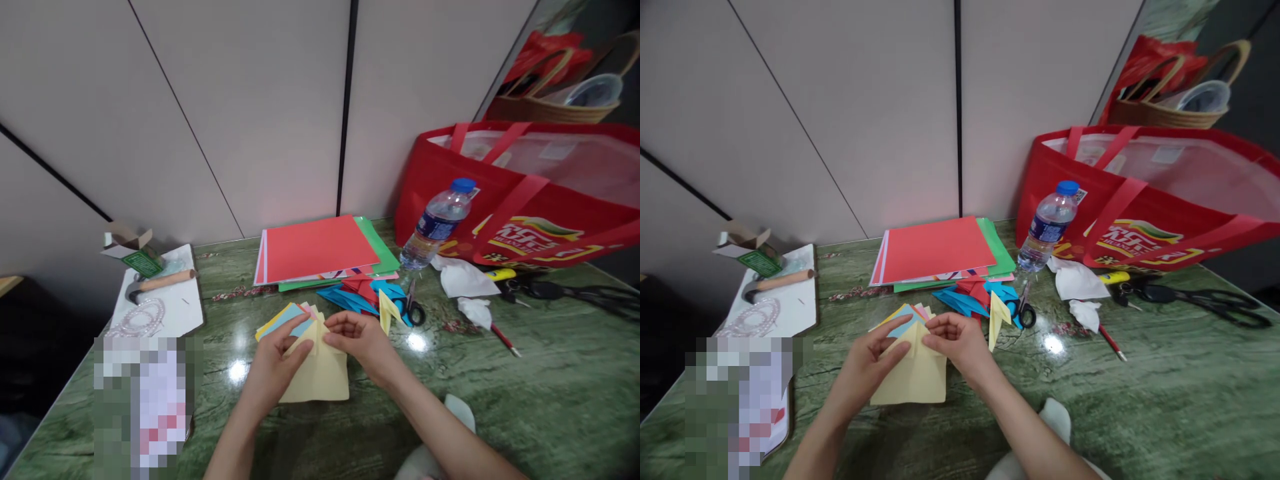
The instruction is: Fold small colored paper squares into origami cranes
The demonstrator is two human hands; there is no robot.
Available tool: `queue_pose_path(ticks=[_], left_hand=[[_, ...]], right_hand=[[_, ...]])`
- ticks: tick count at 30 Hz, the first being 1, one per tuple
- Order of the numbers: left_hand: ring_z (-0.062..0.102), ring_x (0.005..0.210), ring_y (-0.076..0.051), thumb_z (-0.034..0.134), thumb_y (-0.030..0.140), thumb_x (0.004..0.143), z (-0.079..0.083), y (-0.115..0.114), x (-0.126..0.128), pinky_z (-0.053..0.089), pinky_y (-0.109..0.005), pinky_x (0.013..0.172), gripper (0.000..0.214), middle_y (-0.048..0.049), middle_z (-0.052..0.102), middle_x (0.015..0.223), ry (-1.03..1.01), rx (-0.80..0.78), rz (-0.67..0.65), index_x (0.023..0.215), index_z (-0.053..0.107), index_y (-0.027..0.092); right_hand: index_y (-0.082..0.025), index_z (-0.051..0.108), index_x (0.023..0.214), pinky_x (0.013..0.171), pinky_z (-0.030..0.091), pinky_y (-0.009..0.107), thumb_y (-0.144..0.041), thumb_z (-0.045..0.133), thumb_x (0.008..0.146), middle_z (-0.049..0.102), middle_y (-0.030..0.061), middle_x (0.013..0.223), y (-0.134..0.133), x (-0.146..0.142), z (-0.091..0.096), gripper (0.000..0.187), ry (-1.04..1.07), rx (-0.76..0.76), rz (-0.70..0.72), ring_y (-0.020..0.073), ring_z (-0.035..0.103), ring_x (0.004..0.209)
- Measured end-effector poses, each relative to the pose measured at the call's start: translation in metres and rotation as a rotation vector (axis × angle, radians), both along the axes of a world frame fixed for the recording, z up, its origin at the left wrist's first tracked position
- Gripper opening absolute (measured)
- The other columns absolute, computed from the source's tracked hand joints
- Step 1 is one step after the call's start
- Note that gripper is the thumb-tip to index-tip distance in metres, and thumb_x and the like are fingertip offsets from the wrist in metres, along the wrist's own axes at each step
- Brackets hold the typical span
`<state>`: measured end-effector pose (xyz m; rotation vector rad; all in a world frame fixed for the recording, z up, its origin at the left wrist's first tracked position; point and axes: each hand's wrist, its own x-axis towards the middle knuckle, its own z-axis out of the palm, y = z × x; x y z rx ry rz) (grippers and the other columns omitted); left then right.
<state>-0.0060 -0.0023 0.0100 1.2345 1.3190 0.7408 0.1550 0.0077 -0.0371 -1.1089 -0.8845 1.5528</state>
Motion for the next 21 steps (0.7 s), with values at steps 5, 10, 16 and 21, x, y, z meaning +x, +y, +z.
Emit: queue_pose_path(ticks=[5, 10, 16, 21], left_hand=[[0.054, 0.054, -0.013, 0.062, 0.034, 0.070, -0.0051, 0.0002, -0.0004, 0.038, -0.020, 0.046, 0.026, -0.0040, 0.066, 0.067, 0.021, -0.041, -0.037, 0.080, 0.069, 0.012], [0.051, 0.049, -0.011, 0.064, 0.036, 0.068, -0.0059, -0.0007, 0.0007, 0.036, -0.019, 0.044, 0.024, -0.0017, 0.064, 0.061, -0.044, -0.119, -0.010, 0.074, 0.066, 0.013], [0.051, 0.048, -0.011, 0.066, 0.036, 0.066, -0.0041, -0.0004, 0.0004, 0.035, -0.019, 0.043, 0.024, -0.0007, 0.064, 0.060, -0.038, -0.142, -0.011, 0.072, 0.065, 0.013], [0.052, 0.047, -0.011, 0.068, 0.037, 0.064, -0.0018, -0.0019, 0.0019, 0.036, -0.019, 0.043, 0.026, -0.0001, 0.064, 0.058, -0.059, -0.165, 0.002, 0.071, 0.064, 0.013]], right_hand=[[-0.016, 0.066, 0.071, 0.058, 0.047, 0.023, -0.026, 0.083, 0.046, 0.067, -0.0005, 0.063, 0.0002, 0.0011, 0.0008, 0.031, 0.020, -0.035, 0.022, 0.0112, 0.059, 0.057], [-0.016, 0.067, 0.070, 0.055, 0.045, 0.022, -0.026, 0.083, 0.045, 0.065, -0.0020, 0.060, -0.0002, 0.0009, 0.0026, 0.032, 0.034, -0.041, 0.007, 0.0096, 0.057, 0.054], [-0.016, 0.068, 0.066, 0.053, 0.043, 0.023, -0.034, 0.081, 0.048, 0.066, -0.0013, 0.060, -0.0010, 0.0006, 0.0052, 0.029, -0.004, -0.062, 0.087, 0.0105, 0.056, 0.053], [-0.016, 0.067, 0.064, 0.052, 0.044, 0.025, -0.031, 0.084, 0.038, 0.064, -0.0024, 0.055, -0.0015, 0.0018, 0.0088, 0.034, -0.016, -0.107, 0.095, 0.0115, 0.055, 0.049]])
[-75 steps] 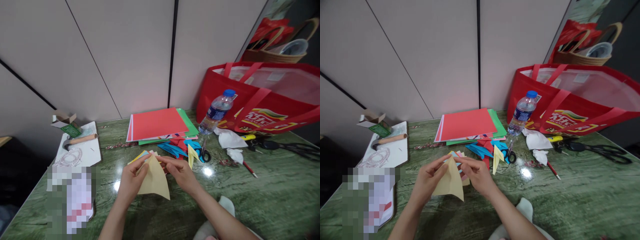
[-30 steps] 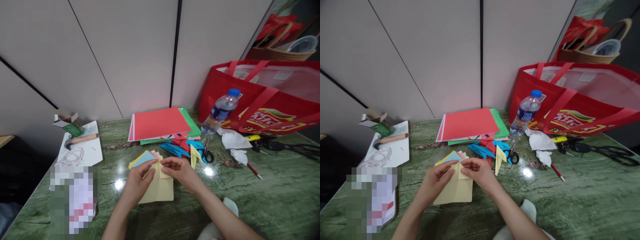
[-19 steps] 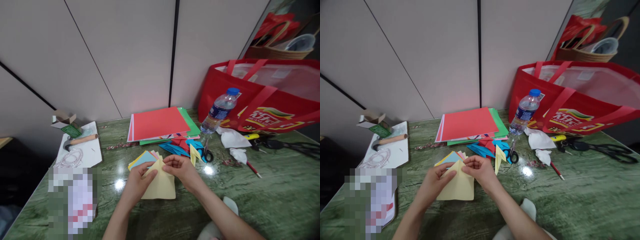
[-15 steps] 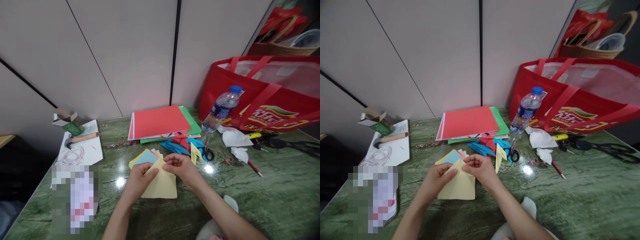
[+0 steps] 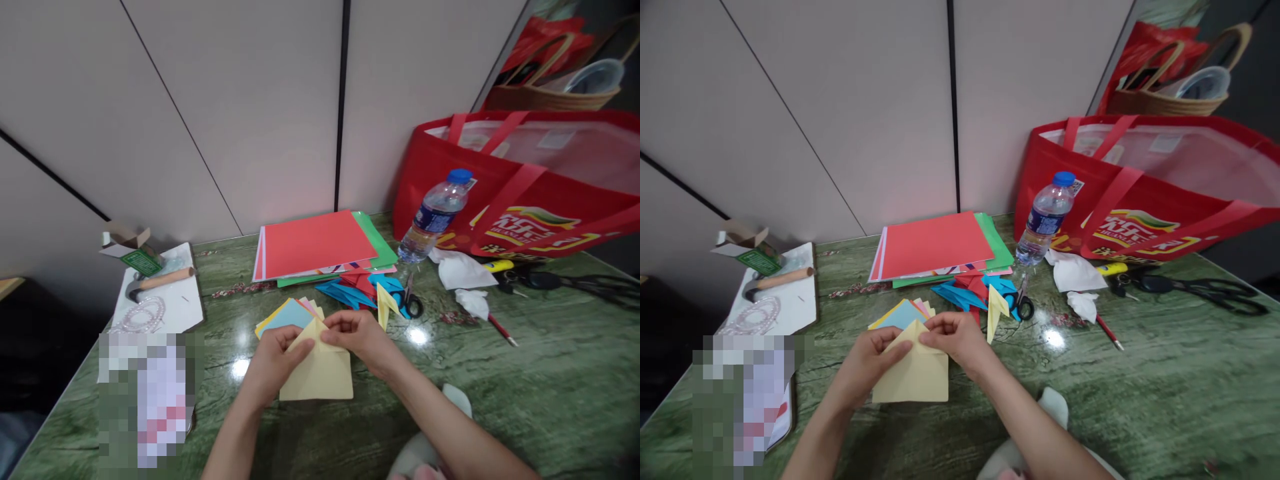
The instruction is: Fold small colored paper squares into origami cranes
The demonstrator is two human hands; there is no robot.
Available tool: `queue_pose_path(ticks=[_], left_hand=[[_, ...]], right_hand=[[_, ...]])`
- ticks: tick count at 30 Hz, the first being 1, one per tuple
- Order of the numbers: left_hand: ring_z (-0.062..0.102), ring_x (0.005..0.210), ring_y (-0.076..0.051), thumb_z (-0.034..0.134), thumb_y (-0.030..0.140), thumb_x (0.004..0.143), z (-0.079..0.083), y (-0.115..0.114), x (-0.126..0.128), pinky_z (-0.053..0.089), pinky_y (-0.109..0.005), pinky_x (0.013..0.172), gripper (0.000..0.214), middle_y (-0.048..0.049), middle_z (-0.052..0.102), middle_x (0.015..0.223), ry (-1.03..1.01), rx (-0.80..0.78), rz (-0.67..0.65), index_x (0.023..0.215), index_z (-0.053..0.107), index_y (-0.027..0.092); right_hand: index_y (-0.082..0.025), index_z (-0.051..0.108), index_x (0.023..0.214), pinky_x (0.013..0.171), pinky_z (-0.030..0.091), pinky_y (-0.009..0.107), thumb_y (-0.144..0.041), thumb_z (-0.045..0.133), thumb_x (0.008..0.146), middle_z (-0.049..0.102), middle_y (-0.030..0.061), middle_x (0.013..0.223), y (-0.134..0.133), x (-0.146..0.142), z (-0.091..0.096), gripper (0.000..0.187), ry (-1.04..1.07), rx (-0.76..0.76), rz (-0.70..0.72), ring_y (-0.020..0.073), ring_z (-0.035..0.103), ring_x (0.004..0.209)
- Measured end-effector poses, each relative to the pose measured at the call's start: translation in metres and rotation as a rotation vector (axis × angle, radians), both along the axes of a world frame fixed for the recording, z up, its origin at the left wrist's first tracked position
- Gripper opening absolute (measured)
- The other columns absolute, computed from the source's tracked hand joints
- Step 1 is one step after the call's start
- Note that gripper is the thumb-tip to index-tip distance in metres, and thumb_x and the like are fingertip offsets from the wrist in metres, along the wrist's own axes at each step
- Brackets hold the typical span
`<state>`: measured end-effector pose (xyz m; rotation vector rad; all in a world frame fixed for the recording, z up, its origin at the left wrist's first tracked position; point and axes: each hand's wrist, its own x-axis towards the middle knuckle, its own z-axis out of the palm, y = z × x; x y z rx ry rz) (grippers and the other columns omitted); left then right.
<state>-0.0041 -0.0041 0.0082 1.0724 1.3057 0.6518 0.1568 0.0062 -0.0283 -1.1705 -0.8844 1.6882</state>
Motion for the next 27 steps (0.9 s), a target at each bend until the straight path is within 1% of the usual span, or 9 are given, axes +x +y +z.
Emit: queue_pose_path(ticks=[2, 5, 11, 16, 22, 27], left_hand=[[0.055, 0.048, -0.012, 0.069, 0.038, 0.062, 0.0013, -0.0002, 0.0015, 0.038, -0.020, 0.044, 0.028, -0.0009, 0.066, 0.060, -0.034, -0.021, 0.006, 0.074, 0.064, 0.014], [0.057, 0.048, -0.013, 0.071, 0.037, 0.061, 0.0028, 0.0000, 0.0029, 0.039, -0.021, 0.046, 0.030, -0.0008, 0.067, 0.061, -0.067, -0.041, 0.008, 0.077, 0.063, 0.014], [0.055, 0.048, -0.011, 0.072, 0.038, 0.060, 0.0021, 0.0010, 0.0031, 0.039, -0.020, 0.045, 0.030, -0.0013, 0.067, 0.061, -0.057, -0.025, -0.001, 0.074, 0.063, 0.013], [0.055, 0.048, -0.011, 0.071, 0.036, 0.061, -0.0002, 0.0014, 0.0033, 0.038, -0.019, 0.044, 0.029, -0.0023, 0.068, 0.063, -0.027, -0.025, 0.007, 0.076, 0.064, 0.012], [0.055, 0.050, -0.011, 0.071, 0.036, 0.063, -0.0041, 0.0021, 0.0015, 0.039, -0.019, 0.046, 0.027, -0.0019, 0.068, 0.064, -0.024, -0.009, -0.017, 0.076, 0.065, 0.013], [0.057, 0.050, -0.013, 0.071, 0.041, 0.061, -0.0061, 0.0024, 0.0014, 0.039, -0.020, 0.045, 0.031, -0.0026, 0.067, 0.063, -0.016, 0.000, -0.018, 0.073, 0.064, 0.013]], right_hand=[[-0.016, 0.066, 0.063, 0.053, 0.044, 0.025, -0.030, 0.085, 0.035, 0.063, -0.0026, 0.053, 0.0004, 0.0001, 0.0010, 0.036, -0.007, -0.011, -0.027, 0.0116, 0.055, 0.049], [-0.015, 0.065, 0.062, 0.052, 0.044, 0.025, -0.029, 0.085, 0.034, 0.063, -0.0029, 0.053, 0.0009, -0.0004, 0.0013, 0.037, -0.001, -0.014, -0.034, 0.0108, 0.055, 0.048], [-0.014, 0.063, 0.061, 0.050, 0.042, 0.022, -0.024, 0.085, 0.033, 0.062, -0.0043, 0.051, 0.0018, -0.0002, -0.0001, 0.037, 0.026, -0.030, -0.009, 0.0081, 0.052, 0.046], [-0.014, 0.062, 0.061, 0.049, 0.041, 0.022, -0.025, 0.086, 0.032, 0.061, -0.0046, 0.051, 0.0034, -0.0002, -0.0001, 0.038, 0.014, -0.042, 0.003, 0.0087, 0.052, 0.046], [-0.014, 0.063, 0.061, 0.048, 0.040, 0.022, -0.026, 0.086, 0.034, 0.061, -0.0035, 0.051, 0.0034, -0.0005, -0.0018, 0.037, 0.022, -0.025, 0.007, 0.0087, 0.052, 0.045], [-0.015, 0.063, 0.060, 0.047, 0.040, 0.022, -0.027, 0.085, 0.033, 0.061, -0.0038, 0.051, 0.0037, 0.0002, -0.0034, 0.037, -0.003, -0.024, 0.015, 0.0088, 0.052, 0.045]])
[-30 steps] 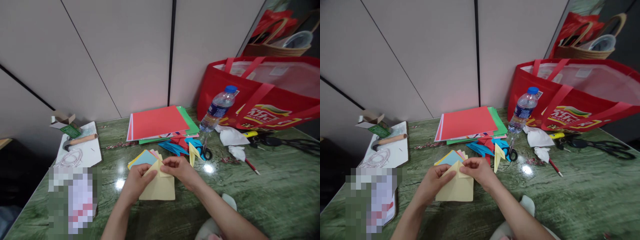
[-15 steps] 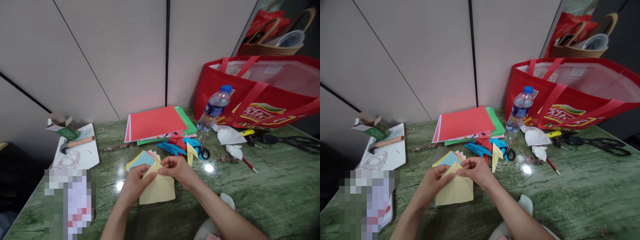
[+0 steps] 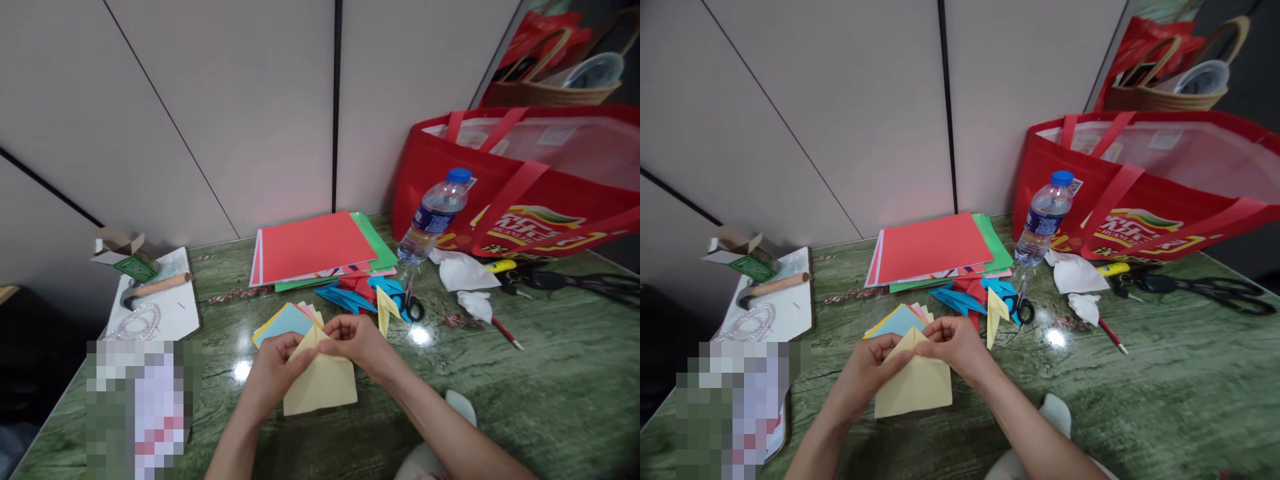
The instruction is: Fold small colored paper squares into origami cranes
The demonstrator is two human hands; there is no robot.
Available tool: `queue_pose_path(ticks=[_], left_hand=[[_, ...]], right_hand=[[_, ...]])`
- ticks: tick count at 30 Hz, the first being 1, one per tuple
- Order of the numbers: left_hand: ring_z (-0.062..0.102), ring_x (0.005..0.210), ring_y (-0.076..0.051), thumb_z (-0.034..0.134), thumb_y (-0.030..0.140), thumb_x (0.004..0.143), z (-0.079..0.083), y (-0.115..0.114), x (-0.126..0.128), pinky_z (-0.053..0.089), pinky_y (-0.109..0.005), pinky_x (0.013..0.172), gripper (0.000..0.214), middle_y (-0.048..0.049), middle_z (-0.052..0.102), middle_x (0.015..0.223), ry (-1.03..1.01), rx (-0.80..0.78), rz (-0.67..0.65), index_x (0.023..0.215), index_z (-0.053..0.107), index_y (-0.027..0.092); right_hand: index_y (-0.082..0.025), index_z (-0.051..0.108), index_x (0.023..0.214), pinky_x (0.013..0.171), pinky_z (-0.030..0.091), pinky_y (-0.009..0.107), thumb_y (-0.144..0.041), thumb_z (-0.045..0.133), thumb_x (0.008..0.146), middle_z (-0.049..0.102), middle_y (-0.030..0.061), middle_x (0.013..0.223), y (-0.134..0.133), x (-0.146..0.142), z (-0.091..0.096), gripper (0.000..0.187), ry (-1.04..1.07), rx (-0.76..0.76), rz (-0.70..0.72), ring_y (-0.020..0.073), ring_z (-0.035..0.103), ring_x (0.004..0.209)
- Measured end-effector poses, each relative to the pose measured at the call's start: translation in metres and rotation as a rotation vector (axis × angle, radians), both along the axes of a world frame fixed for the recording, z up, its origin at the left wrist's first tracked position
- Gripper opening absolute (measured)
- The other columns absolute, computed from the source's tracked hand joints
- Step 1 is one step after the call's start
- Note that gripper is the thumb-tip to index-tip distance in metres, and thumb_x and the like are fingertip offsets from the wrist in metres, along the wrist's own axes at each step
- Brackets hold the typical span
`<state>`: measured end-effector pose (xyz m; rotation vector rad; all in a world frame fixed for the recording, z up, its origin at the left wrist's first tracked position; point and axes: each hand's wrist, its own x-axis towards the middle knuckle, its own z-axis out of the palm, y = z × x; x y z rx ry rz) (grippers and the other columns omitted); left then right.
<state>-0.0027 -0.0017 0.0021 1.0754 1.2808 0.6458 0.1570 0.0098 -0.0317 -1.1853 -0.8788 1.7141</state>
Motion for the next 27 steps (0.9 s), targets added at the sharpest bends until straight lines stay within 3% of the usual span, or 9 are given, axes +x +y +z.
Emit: queue_pose_path(ticks=[12, 18, 27], left_hand=[[0.054, 0.053, -0.012, 0.071, 0.037, 0.061, 0.0014, -0.0003, 0.0004, 0.039, -0.020, 0.048, 0.028, -0.0018, 0.066, 0.063, 0.009, 0.015, -0.011, 0.072, 0.064, 0.012], [0.049, 0.047, -0.011, 0.072, 0.043, 0.059, 0.0011, -0.0002, 0.0014, 0.033, -0.019, 0.043, 0.034, -0.0006, 0.061, 0.056, 0.046, -0.009, -0.008, 0.065, 0.064, 0.011], [0.051, 0.049, -0.012, 0.071, 0.052, 0.056, -0.0016, 0.0000, -0.0003, 0.034, -0.021, 0.045, 0.045, -0.0037, 0.063, 0.059, -0.055, -0.116, -0.029, 0.067, 0.064, 0.009]], right_hand=[[-0.015, 0.062, 0.061, 0.047, 0.041, 0.022, -0.029, 0.085, 0.033, 0.060, -0.0041, 0.051, -0.0005, -0.0015, -0.0007, 0.038, -0.006, 0.026, -0.011, 0.0087, 0.051, 0.045], [-0.015, 0.063, 0.061, 0.047, 0.041, 0.023, -0.030, 0.085, 0.034, 0.061, -0.0033, 0.052, 0.0001, -0.0023, -0.0049, 0.038, 0.008, 0.029, -0.020, 0.0095, 0.052, 0.045], [-0.014, 0.064, 0.062, 0.048, 0.041, 0.023, -0.027, 0.085, 0.036, 0.062, -0.0027, 0.052, -0.0003, -0.0016, -0.0055, 0.036, 0.026, -0.002, -0.012, 0.0092, 0.052, 0.045]])
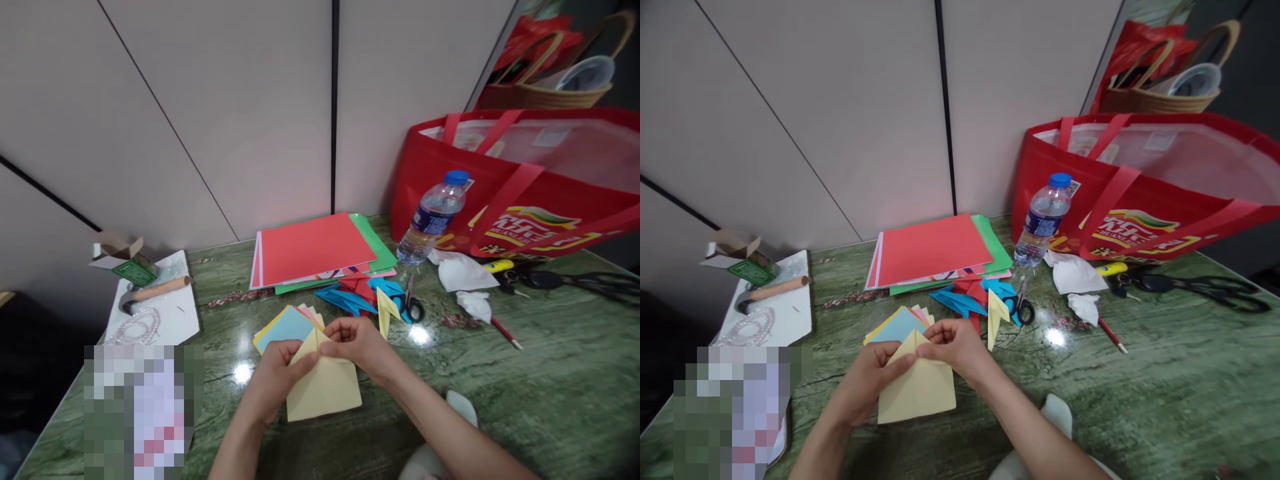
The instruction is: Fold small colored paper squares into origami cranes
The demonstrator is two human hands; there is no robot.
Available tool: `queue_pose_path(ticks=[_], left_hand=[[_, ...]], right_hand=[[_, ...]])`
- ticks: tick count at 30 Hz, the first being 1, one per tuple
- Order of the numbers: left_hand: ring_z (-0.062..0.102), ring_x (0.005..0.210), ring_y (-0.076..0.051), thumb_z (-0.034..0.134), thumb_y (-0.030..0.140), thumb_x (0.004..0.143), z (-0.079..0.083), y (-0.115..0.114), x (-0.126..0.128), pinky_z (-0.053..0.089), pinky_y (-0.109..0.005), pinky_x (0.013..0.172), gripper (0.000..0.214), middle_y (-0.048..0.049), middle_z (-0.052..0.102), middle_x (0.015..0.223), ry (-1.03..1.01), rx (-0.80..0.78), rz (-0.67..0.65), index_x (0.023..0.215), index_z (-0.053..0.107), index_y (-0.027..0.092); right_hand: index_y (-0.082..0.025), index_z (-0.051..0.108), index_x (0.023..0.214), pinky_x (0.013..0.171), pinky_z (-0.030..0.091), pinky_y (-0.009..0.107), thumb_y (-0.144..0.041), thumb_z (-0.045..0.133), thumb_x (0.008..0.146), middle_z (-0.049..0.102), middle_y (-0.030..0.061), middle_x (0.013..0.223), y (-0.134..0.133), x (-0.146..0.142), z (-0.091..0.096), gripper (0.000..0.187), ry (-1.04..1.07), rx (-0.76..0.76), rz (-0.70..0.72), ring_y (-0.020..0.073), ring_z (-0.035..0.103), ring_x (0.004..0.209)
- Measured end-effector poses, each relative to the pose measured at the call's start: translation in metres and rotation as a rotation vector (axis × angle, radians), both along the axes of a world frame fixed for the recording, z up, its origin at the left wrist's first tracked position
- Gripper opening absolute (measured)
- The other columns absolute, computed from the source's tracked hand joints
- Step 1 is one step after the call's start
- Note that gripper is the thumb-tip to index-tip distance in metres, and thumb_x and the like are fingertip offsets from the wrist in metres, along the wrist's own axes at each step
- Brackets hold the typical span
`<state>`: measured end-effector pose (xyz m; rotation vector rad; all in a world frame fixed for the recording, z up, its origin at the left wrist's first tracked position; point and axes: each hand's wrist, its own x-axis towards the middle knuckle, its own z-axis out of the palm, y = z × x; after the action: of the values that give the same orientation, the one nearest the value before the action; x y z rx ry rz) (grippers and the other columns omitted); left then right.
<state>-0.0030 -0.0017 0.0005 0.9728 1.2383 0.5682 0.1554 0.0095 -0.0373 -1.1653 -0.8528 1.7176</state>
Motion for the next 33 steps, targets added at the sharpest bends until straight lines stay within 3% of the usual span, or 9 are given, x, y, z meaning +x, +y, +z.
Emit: queue_pose_path(ticks=[9, 22, 33], left_hand=[[0.052, 0.050, -0.013, 0.069, 0.059, 0.054, -0.0020, -0.0012, 0.0010, 0.033, -0.021, 0.045, 0.052, -0.0018, 0.058, 0.053, -0.033, -0.023, -0.028, 0.066, 0.064, 0.009], [0.051, 0.049, -0.012, 0.072, 0.056, 0.052, -0.0044, -0.0014, -0.0006, 0.032, -0.020, 0.046, 0.051, -0.0027, 0.059, 0.054, -0.104, -0.068, -0.007, 0.067, 0.064, 0.008], [0.045, 0.048, -0.010, 0.067, 0.046, 0.063, -0.0069, -0.0001, -0.0026, 0.030, -0.020, 0.044, 0.039, -0.0026, 0.057, 0.058, 0.111, 0.065, -0.104, 0.069, 0.063, 0.008]], right_hand=[[-0.014, 0.063, 0.065, 0.047, 0.040, 0.021, -0.024, 0.085, 0.036, 0.060, -0.0041, 0.051, -0.0006, 0.0000, 0.0020, 0.038, -0.022, 0.005, 0.000, 0.0083, 0.051, 0.046], [-0.014, 0.062, 0.063, 0.048, 0.042, 0.021, -0.024, 0.086, 0.033, 0.061, -0.0041, 0.051, -0.0008, -0.0005, 0.0044, 0.039, -0.022, 0.000, -0.010, 0.0083, 0.052, 0.045], [-0.014, 0.063, 0.065, 0.048, 0.037, 0.021, -0.024, 0.084, 0.040, 0.059, -0.0047, 0.052, 0.0003, -0.0005, 0.0008, 0.034, 0.002, 0.004, 0.070, 0.0076, 0.049, 0.047]])
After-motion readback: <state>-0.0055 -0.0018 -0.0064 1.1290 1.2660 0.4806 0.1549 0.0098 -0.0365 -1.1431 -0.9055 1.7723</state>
